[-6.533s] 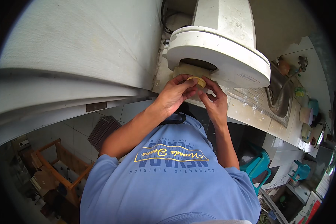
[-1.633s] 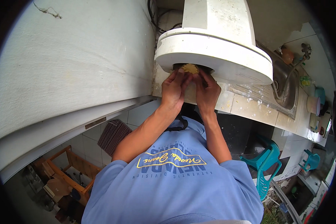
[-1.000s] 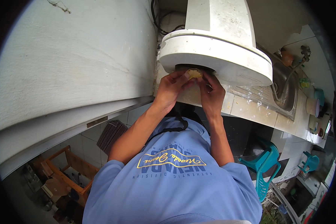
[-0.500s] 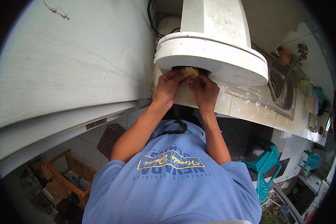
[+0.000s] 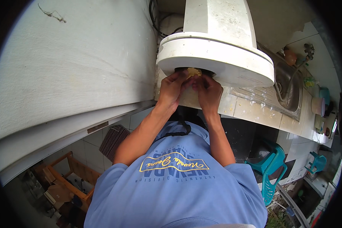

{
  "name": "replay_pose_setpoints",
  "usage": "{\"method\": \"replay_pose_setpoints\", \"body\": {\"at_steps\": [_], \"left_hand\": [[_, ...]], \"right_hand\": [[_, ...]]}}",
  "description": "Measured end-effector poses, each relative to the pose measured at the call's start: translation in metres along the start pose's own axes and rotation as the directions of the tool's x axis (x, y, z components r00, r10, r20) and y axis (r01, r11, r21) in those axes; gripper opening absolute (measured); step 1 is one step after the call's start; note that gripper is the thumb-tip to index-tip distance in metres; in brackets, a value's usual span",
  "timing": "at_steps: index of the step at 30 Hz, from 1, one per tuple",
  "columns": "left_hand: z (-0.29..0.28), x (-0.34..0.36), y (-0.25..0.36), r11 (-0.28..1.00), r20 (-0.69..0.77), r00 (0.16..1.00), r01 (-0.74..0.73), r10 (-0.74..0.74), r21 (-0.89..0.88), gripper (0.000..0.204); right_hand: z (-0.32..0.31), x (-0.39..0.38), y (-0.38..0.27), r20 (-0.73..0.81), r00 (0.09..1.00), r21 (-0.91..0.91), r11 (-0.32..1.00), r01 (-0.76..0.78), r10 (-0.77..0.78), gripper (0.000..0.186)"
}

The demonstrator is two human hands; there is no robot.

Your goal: The person holds a yellow dental mold against a rotating trimmer wheel, turns it over to check the edges, and places it into a small plastic container.

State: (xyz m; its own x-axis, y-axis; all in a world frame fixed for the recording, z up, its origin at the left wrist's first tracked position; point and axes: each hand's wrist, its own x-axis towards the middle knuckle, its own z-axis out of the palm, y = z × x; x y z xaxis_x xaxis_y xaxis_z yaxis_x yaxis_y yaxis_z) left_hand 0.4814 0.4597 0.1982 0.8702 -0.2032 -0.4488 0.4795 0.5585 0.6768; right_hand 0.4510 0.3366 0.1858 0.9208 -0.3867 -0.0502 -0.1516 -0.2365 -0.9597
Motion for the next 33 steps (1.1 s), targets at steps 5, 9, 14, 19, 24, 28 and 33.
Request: {"method": "replay_pose_setpoints", "body": {"at_steps": [5, 9, 14, 19, 24, 28, 33], "left_hand": [[-0.001, -0.002, -0.006, 0.999, 0.008, 1.000, -0.006, 0.006, -0.052, 0.019], [-0.002, -0.002, -0.008, 0.997, 0.009, 1.000, -0.012, 0.013, -0.081, 0.020], [-0.003, -0.004, -0.008, 0.994, 0.020, 1.000, -0.018, 0.020, -0.111, 0.022], [-0.005, -0.006, -0.010, 0.992, 0.034, 0.999, -0.030, 0.034, -0.126, 0.023], [-0.009, -0.005, -0.013, 0.992, 0.032, 0.999, -0.025, 0.029, -0.125, 0.023], [-0.009, -0.006, -0.013, 0.989, 0.056, 0.997, -0.046, 0.055, -0.141, 0.023], [-0.007, -0.009, -0.014, 0.990, 0.024, 0.996, -0.081, 0.084, -0.113, 0.025]], "right_hand": [[0.000, 0.002, 0.000, -0.008, 1.000, -0.017, 1.000, 0.007, -0.007, 0.019], [0.000, 0.003, -0.001, -0.014, 1.000, 0.006, 1.000, 0.007, -0.007, 0.019], [0.001, 0.003, -0.002, -0.026, 1.000, 0.027, 1.000, 0.005, -0.004, 0.020], [0.003, 0.004, -0.003, -0.034, 0.999, 0.049, 0.999, 0.005, -0.003, 0.019], [0.004, 0.003, -0.003, -0.054, 0.998, 0.011, 0.999, 0.039, -0.039, 0.020], [0.005, 0.004, -0.004, -0.069, 0.996, -0.028, 0.998, 0.054, -0.056, 0.019], [0.005, 0.004, -0.008, -0.072, 0.992, -0.160, 0.983, 0.089, -0.102, 0.018]]}}
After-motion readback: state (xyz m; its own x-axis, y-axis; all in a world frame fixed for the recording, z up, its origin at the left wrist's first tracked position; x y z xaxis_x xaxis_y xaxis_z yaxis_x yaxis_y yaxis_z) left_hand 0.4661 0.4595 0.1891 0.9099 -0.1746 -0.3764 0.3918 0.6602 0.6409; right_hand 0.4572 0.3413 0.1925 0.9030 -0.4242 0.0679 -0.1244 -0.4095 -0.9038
